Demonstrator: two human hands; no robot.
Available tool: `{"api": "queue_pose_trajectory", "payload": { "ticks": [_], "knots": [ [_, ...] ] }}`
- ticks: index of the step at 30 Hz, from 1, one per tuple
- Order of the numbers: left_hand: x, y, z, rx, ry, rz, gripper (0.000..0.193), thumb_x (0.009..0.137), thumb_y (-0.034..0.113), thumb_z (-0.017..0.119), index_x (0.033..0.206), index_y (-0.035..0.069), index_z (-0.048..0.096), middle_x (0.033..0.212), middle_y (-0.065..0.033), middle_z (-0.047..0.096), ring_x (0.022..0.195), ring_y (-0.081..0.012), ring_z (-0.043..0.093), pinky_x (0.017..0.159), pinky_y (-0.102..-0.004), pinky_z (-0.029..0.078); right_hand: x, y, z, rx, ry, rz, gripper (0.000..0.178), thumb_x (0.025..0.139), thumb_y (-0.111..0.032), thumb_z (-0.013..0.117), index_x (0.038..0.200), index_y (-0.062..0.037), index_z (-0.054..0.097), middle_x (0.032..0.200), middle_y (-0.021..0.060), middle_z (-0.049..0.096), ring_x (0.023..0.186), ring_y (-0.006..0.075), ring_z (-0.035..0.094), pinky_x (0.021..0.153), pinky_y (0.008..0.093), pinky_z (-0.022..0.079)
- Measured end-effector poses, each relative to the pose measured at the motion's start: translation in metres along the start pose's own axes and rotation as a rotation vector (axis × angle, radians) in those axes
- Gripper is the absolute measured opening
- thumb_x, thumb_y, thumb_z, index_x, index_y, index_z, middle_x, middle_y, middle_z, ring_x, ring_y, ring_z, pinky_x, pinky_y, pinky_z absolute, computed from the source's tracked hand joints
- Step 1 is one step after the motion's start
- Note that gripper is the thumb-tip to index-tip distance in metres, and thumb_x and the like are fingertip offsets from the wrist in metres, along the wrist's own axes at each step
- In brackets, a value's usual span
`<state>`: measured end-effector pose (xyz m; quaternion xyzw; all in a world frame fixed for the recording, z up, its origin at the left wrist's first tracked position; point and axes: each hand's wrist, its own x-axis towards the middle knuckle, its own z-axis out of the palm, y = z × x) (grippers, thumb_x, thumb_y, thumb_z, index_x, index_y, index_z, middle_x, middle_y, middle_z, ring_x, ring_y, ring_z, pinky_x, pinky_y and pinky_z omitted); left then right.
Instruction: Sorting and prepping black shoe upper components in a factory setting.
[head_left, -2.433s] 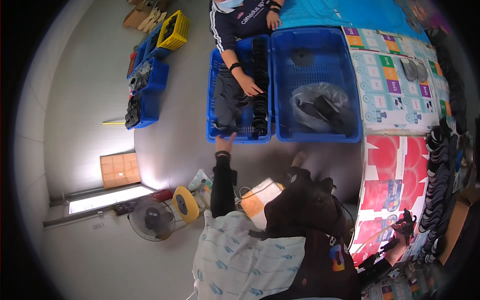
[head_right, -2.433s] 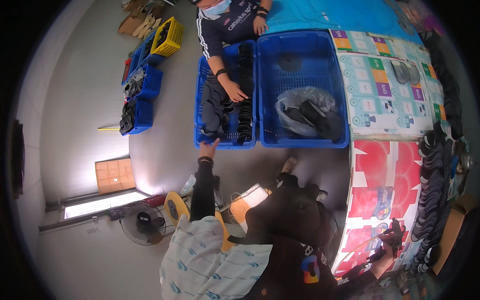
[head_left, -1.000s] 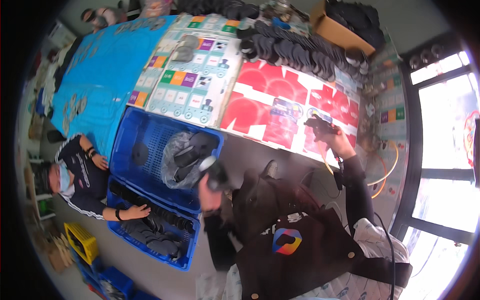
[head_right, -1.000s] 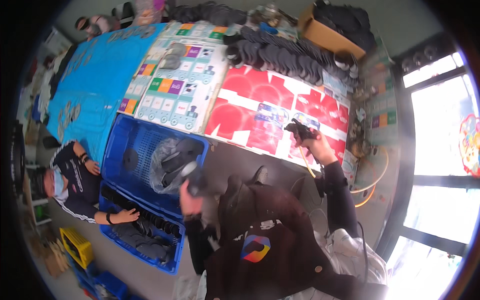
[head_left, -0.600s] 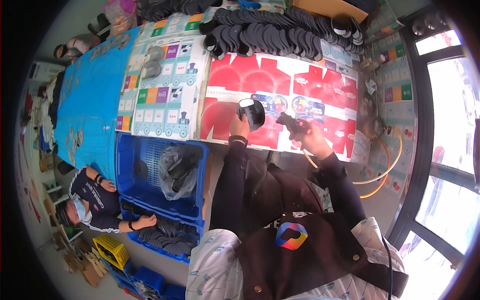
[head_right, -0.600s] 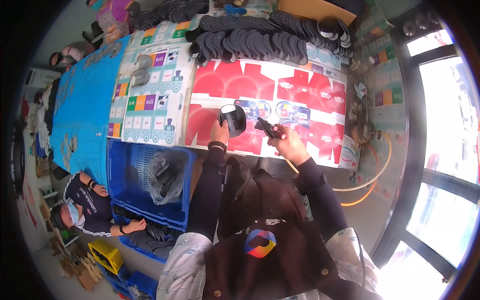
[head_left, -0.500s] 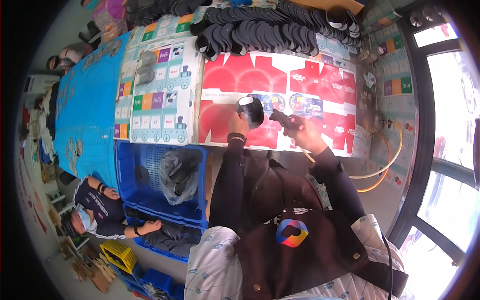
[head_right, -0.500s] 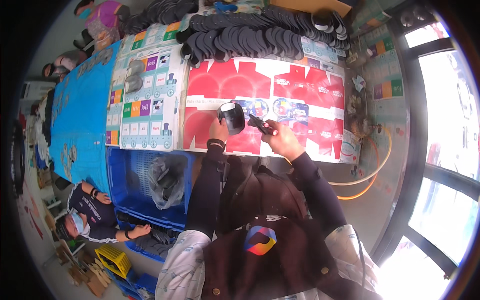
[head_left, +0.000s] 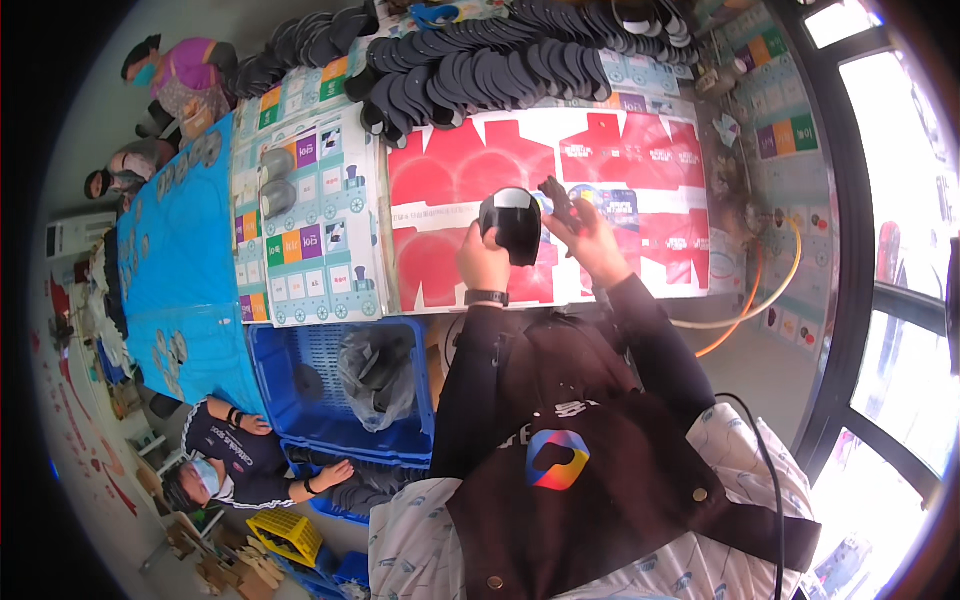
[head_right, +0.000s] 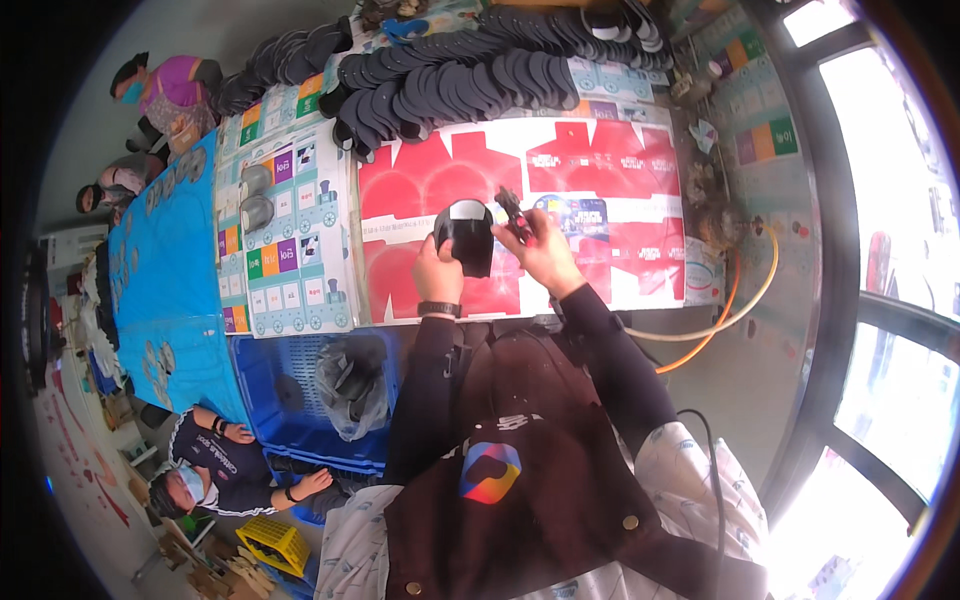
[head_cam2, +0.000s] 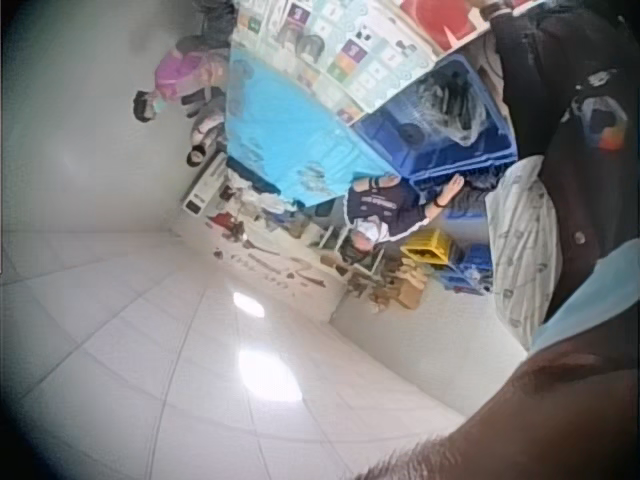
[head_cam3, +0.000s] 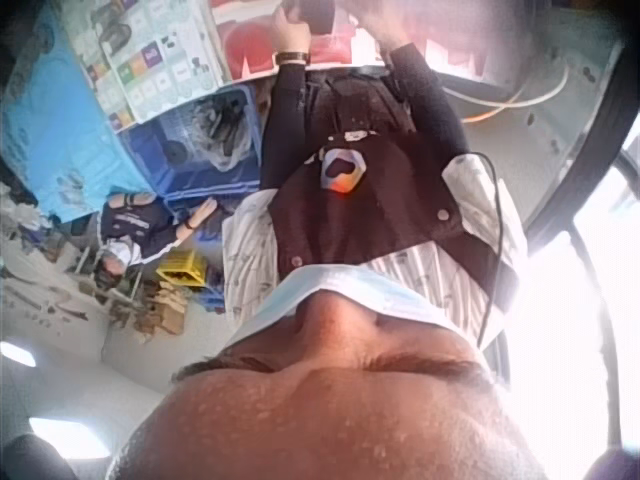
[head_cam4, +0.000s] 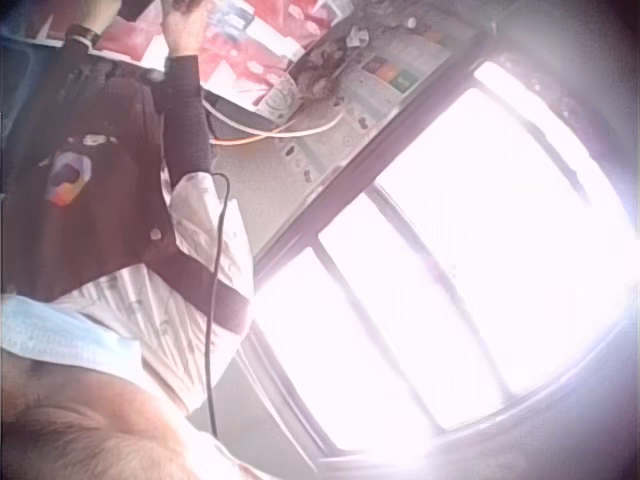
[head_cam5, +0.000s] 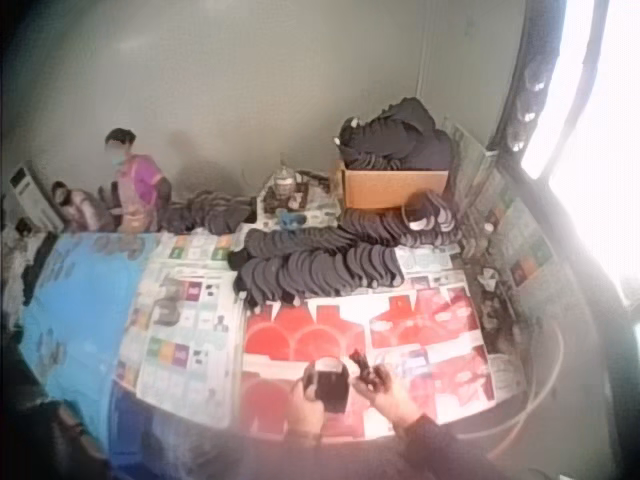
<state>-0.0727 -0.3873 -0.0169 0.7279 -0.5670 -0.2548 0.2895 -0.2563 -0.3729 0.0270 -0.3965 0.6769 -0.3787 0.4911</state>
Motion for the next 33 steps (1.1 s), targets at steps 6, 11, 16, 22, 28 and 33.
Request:
{"api": "queue_pose_trajectory", "payload": {
  "ticks": [6, 11, 16, 22, 28, 33],
  "knots": [
    [-0.002, 0.003, 0.014, 0.198, -0.036, -0.056, 0.024, 0.096, 0.016, 0.06, 0.111, -0.001, 0.064, 0.092, -0.0278, 0.069, 0.087, -0.0482, 0.066, 0.074, -0.0555, 0.051, 0.011, 0.017, -0.008, -0.01, 0.041, -0.091, 0.048, 0.088, -0.04, 0.077, 0.102, 0.0035, 0.064, 0.087, 0.0159, 0.069, 0.08, 0.0277, 0.067, 0.077, 0.0391, 0.052],
    [-0.018, -0.07, 0.014, -0.111, -0.13, -0.196, 0.029, 0.098, 0.023, 0.062, 0.113, -0.002, 0.064, 0.103, -0.0238, 0.071, 0.1, -0.0411, 0.069, 0.086, -0.0465, 0.053, -0.005, 0.03, -0.065, 0.183, -0.038, 0.135, 0.028, 0.09, -0.019, 0.07, 0.109, 0.0006, 0.066, 0.089, 0.0075, 0.073, 0.07, 0.0114, 0.067, 0.049, 0.0258, 0.051],
    [-0.009, -0.084, 0.011, -0.099, -0.128, -0.193, 0.028, 0.097, 0.022, 0.065, 0.114, -0.001, 0.064, 0.106, -0.0211, 0.072, 0.101, -0.0369, 0.07, 0.085, -0.0439, 0.053, -0.015, 0.027, -0.085, 0.144, -0.053, 0.143, 0.028, 0.09, -0.016, 0.068, 0.111, 0.0012, 0.064, 0.09, 0.0076, 0.074, 0.072, 0.0123, 0.068, 0.049, 0.0264, 0.05],
    [0.02, -0.102, 0.039, -0.027, -0.108, -0.153, 0.03, 0.091, 0.019, 0.07, 0.112, -0.001, 0.065, 0.102, -0.0206, 0.072, 0.095, -0.0381, 0.069, 0.085, -0.0452, 0.053, -0.005, 0.022, -0.048, -0.147, -0.211, 0.167, 0.038, 0.084, -0.021, 0.07, 0.114, 0.0002, 0.068, 0.084, 0.0116, 0.073, 0.066, 0.0184, 0.07, 0.058, 0.0332, 0.055],
    [0.028, -0.094, 0.05, -0.042, -0.181, -0.015, 0.036, 0.087, 0.02, 0.074, 0.113, -0.002, 0.064, 0.1, -0.0217, 0.072, 0.093, -0.0377, 0.071, 0.081, -0.045, 0.056, 0.005, -0.013, -0.014, -0.353, -0.223, 0.11, 0.028, 0.083, -0.021, 0.061, 0.102, -0.0025, 0.069, 0.077, 0.0222, 0.068, 0.068, 0.0332, 0.069, 0.066, 0.0421, 0.054],
    [0.031, -0.107, 0.038, -0.214, -0.316, -0.222, 0.038, 0.094, 0.031, 0.07, 0.115, 0.0, 0.066, 0.1, -0.0181, 0.074, 0.096, -0.0307, 0.072, 0.082, -0.0399, 0.055, 0.022, -0.01, 0.01, -0.426, -0.289, 0.052, 0.027, 0.084, -0.022, 0.058, 0.097, -0.001, 0.069, 0.084, 0.0287, 0.066, 0.084, 0.0474, 0.065, 0.074, 0.0504, 0.051]
  ]
}}
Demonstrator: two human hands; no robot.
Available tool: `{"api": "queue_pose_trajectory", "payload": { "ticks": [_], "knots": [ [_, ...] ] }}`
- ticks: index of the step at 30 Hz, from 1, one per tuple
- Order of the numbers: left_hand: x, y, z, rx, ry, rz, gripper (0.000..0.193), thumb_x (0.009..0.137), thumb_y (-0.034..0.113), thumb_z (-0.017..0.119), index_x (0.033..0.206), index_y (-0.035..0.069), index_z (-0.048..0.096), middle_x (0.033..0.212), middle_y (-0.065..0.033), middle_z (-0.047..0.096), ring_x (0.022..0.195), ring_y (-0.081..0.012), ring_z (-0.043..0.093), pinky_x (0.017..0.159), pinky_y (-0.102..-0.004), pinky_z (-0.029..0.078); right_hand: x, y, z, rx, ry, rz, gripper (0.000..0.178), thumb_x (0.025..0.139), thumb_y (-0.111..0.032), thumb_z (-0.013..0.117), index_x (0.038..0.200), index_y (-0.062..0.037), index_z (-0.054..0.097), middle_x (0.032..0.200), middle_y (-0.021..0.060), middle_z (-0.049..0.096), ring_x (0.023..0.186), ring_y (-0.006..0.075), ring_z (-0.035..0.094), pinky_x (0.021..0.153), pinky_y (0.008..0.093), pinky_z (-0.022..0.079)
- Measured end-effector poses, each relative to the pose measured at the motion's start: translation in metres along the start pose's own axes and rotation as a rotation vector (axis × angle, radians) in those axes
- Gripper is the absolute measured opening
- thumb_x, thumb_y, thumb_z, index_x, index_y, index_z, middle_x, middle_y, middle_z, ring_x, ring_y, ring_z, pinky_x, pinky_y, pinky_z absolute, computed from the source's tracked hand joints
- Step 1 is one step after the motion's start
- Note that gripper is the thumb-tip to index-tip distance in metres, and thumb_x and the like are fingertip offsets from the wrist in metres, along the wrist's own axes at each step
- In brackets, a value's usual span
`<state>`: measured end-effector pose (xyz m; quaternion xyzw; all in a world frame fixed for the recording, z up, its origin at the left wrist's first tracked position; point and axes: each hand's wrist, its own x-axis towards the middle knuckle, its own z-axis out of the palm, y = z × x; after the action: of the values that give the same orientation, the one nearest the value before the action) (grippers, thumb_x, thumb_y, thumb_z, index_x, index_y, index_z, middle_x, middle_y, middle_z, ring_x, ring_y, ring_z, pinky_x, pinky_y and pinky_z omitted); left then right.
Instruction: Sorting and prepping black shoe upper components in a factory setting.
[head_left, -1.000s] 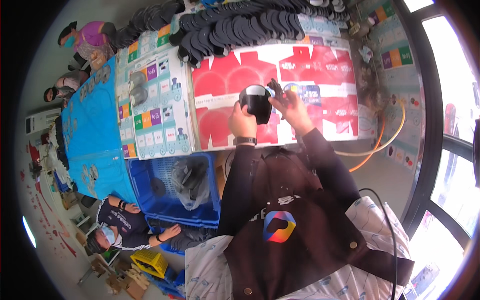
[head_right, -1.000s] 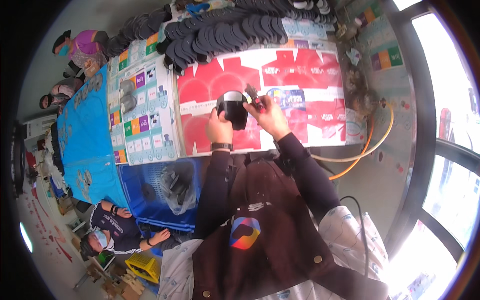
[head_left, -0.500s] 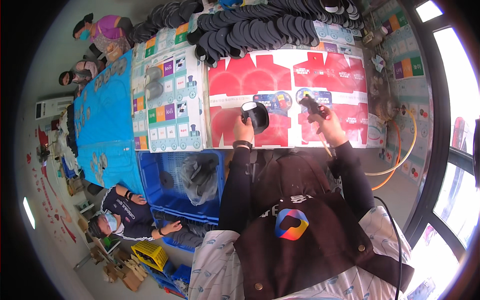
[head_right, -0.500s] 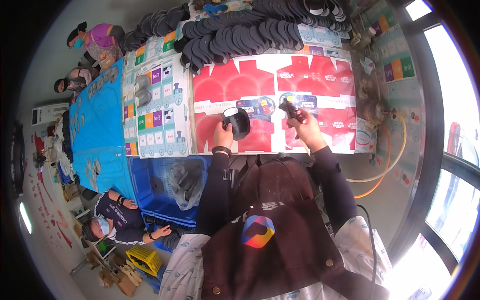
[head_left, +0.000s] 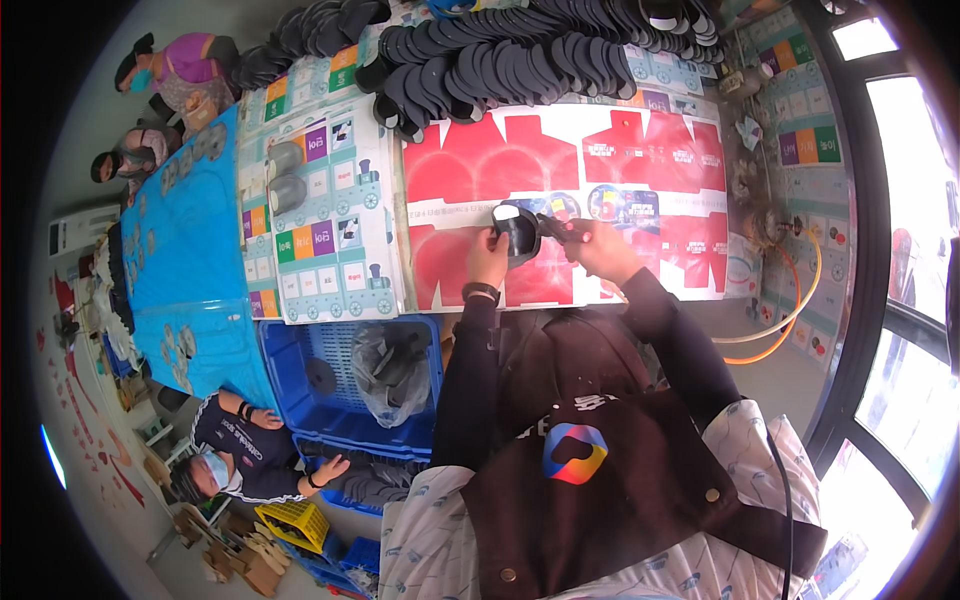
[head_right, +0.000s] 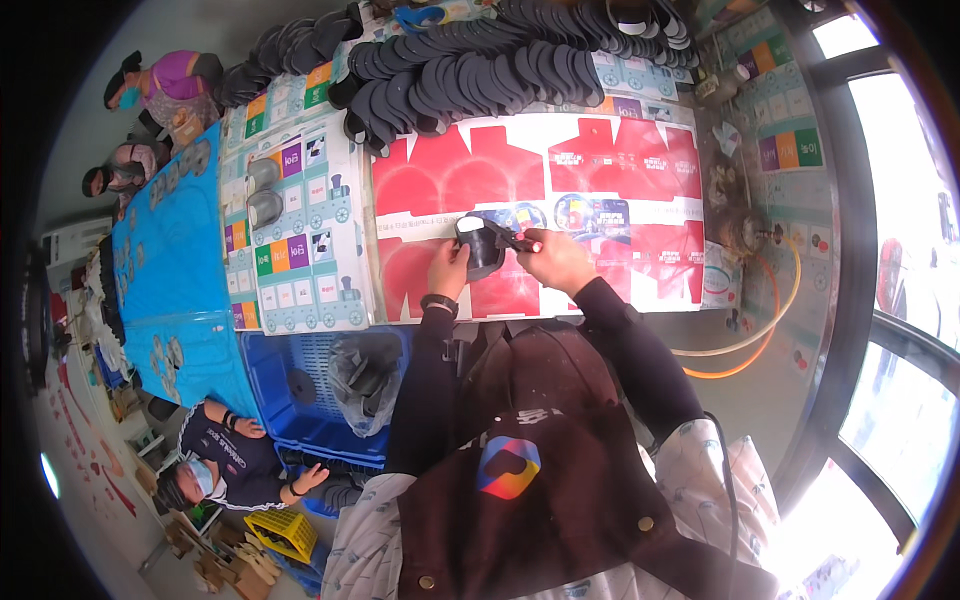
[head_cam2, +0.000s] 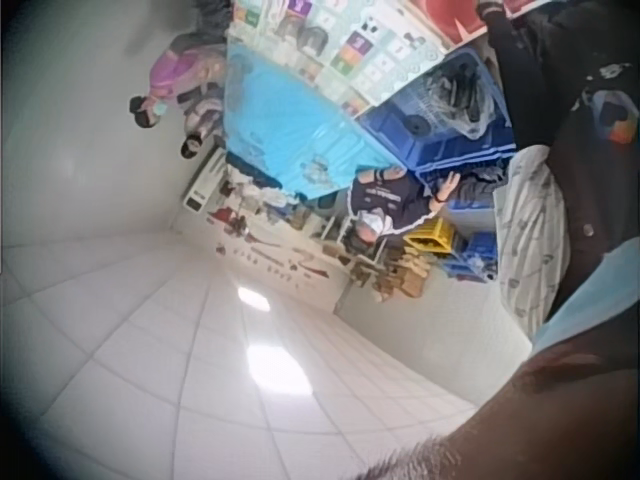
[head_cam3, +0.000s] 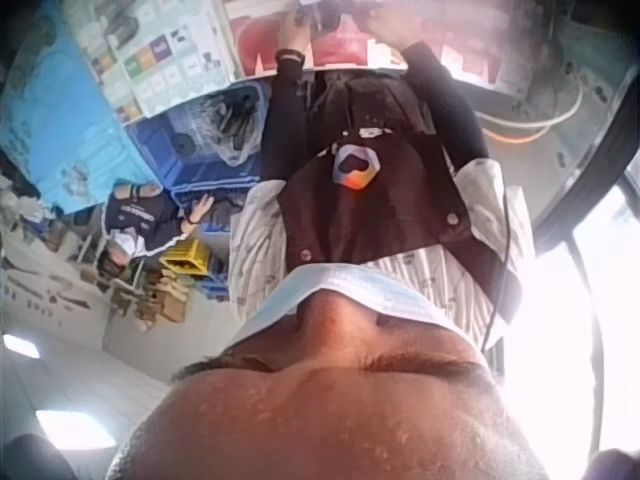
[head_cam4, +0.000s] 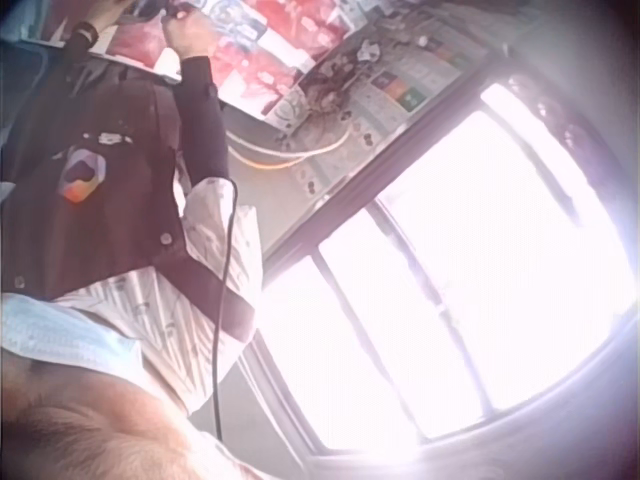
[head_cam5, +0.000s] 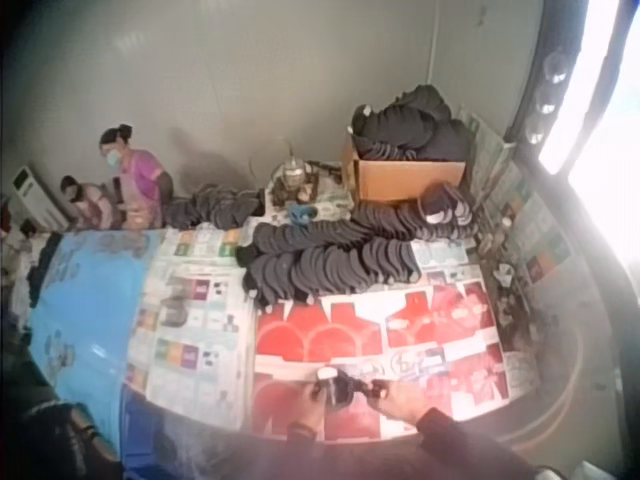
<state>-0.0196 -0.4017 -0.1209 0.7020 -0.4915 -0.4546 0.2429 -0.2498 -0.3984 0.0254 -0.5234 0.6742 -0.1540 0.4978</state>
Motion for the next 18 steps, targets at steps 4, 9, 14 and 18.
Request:
{"api": "queue_pose_trajectory", "payload": {
  "ticks": [4, 9, 14, 18],
  "knots": [
    [0.003, -0.005, -0.007, -0.125, -0.039, 0.018, 0.041, 0.097, 0.033, 0.065, 0.123, 0.001, 0.066, 0.107, -0.0168, 0.074, 0.101, -0.0293, 0.072, 0.087, -0.0369, 0.053, 0.018, 0.003, 0.013, -0.009, 0.035, -0.102, 0.028, 0.085, -0.022, 0.058, 0.097, 0.0011, 0.068, 0.084, 0.0305, 0.066, 0.086, 0.0491, 0.064, 0.078, 0.0518, 0.051],
    [0.009, -0.015, -0.01, -0.112, -0.041, 0.038, 0.037, 0.095, 0.033, 0.068, 0.116, 0.003, 0.068, 0.103, -0.0153, 0.075, 0.098, -0.0299, 0.072, 0.085, -0.0382, 0.054, 0.023, 0.006, 0.001, 0.056, 0.003, -0.051, 0.022, 0.085, -0.019, 0.059, 0.094, 0.0002, 0.066, 0.069, 0.0215, 0.062, 0.066, 0.0393, 0.065, 0.062, 0.0442, 0.05],
    [0.008, -0.01, -0.009, -0.017, -0.037, 0.045, 0.034, 0.096, 0.03, 0.067, 0.115, 0.002, 0.068, 0.099, -0.012, 0.075, 0.091, -0.0234, 0.072, 0.079, -0.0348, 0.054, 0.017, 0.005, -0.006, 0.083, 0.001, 0.0, 0.023, 0.085, -0.02, 0.06, 0.096, -0.0013, 0.067, 0.071, 0.0217, 0.064, 0.067, 0.0391, 0.066, 0.063, 0.0445, 0.051],
    [0.012, 0.01, -0.002, -0.153, -0.159, -0.12, 0.033, 0.1, 0.027, 0.064, 0.119, 0.0, 0.067, 0.093, -0.0063, 0.073, 0.077, -0.0141, 0.07, 0.065, -0.0287, 0.053, 0.019, 0.015, -0.009, -0.028, 0.026, 0.024, 0.031, 0.085, -0.026, 0.061, 0.101, -0.0012, 0.07, 0.083, 0.0263, 0.068, 0.081, 0.0438, 0.068, 0.073, 0.048, 0.053]
  ]
}}
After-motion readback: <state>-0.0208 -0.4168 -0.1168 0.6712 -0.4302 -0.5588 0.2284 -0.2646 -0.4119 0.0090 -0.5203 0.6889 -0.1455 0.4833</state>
